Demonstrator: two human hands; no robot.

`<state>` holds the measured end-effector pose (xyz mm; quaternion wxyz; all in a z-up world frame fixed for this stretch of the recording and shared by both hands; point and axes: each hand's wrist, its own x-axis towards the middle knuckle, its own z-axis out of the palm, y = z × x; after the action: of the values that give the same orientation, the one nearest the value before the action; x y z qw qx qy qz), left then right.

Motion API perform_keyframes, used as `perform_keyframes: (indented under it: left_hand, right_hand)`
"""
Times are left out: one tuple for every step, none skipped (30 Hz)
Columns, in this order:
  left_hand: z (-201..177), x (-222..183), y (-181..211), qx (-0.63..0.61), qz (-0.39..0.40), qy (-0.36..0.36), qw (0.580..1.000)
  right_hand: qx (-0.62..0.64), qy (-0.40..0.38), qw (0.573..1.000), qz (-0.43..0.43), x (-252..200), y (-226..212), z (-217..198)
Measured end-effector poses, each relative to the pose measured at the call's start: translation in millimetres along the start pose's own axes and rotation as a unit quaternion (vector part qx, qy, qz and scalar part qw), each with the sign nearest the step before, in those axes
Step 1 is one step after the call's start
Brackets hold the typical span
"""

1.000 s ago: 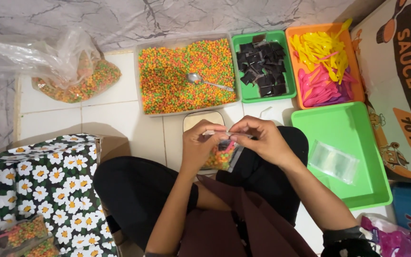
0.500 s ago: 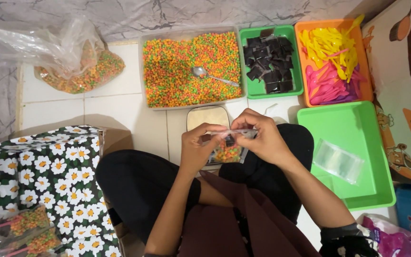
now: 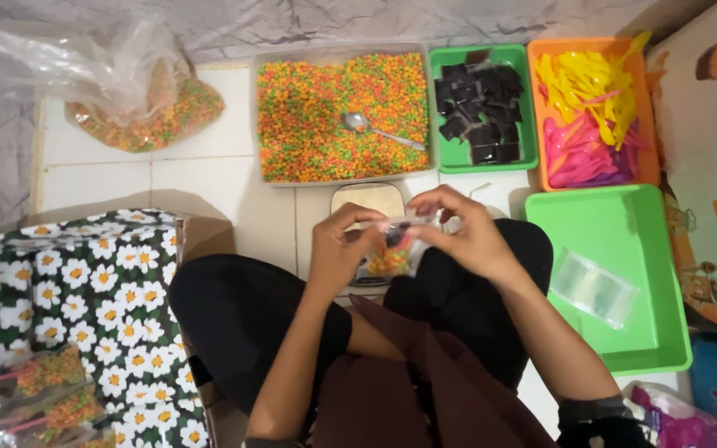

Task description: The person scoops colorful candy beads from a tray into small plastic bags, weighs each bag on a digital scale, and seals them. They also add a small black packet to some bags before sealing. The sealed bags are placed into a cardboard box.

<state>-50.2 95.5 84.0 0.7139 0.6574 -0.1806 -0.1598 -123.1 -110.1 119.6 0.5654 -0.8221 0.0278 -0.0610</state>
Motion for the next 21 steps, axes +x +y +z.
perform_keyframes:
  left_hand:
    - [-9,2,-3,-0.001,0.000,0.007,1.000]
    - [-20,3,-7,0.014,0.005,0.030,0.999]
    - [-34,2,-9,0.028,0.009,0.052,0.998]
    - [-49,2,-9,0.032,0.009,0.079,0.996]
    - [-66,1,-8,0.036,0.015,0.103,0.994]
    - [-88,-5,-6,0.042,0.021,0.136,0.990]
    - [-110,-8,-6,0.049,0.020,0.172,0.984]
    - [-132,-14,-7,0.079,0.039,0.207,0.974]
    - [-154,-20,-8,0.110,0.056,0.241,0.963]
    - [-177,-30,-7,0.116,0.055,0.272,0.954]
    - [-199,-41,-6,0.075,0.086,0.329,0.937]
    - [-220,-50,-6,0.034,0.119,0.377,0.918]
    - [-245,-66,-8,0.040,0.119,0.398,0.909]
    - [-268,-80,-11,0.057,0.141,0.449,0.880]
    - [-289,-94,-14,0.075,0.162,0.498,0.849]
    - [-306,-113,-13,0.078,0.162,0.507,0.843]
    - [-322,-132,-12,0.120,0.133,0.549,0.816]
    - [-338,-150,-12,0.159,0.102,0.587,0.787]
    - [-354,-164,-20,0.161,0.101,0.593,0.782]
    - [-370,-178,-29,0.165,0.082,0.611,0.770]
    - [-386,-191,-38,0.169,0.062,0.629,0.756]
  right_hand:
    - [0.000,-0.007,1.000,-0.002,-3,23,-8]
    - [0.018,0.009,1.000,0.019,-2,45,-14]
    - [0.036,0.025,0.998,0.041,0,67,-18]
    - [0.041,-0.001,0.999,0.033,-7,97,-32]
    - [0.021,0.027,0.998,0.054,-12,127,-44]
    - [0.003,0.044,0.996,0.072,-7,158,-52]
    - [0.008,0.010,0.998,0.061,-16,174,-58]
    - [-0.038,0.057,0.991,0.115,-22,192,-67]
    - [-0.087,0.105,0.977,0.166,-23,211,-78]
    - [-0.085,0.076,0.982,0.153,-33,230,-90]
    - [-0.194,0.067,0.966,0.160,-39,250,-104]
    - [-0.300,0.066,0.937,0.165,-50,271,-121]
    - [-0.299,0.046,0.941,0.151,-43,275,-125]
    - [-0.348,0.021,0.911,0.221,-44,279,-132]
    - [-0.396,-0.003,0.872,0.286,-43,283,-140]
    - [-0.397,-0.010,0.874,0.279,-44,292,-143]
    - [-0.394,0.004,0.867,0.306,-44,301,-146]
    - [-0.390,0.019,0.858,0.334,-46,309,-151]
    - [-0.391,0.013,0.859,0.329,-47,308,-146]
    - [-0.365,0.038,0.881,0.299,-50,306,-142]
    - [-0.337,0.064,0.900,0.269,-54,303,-138]
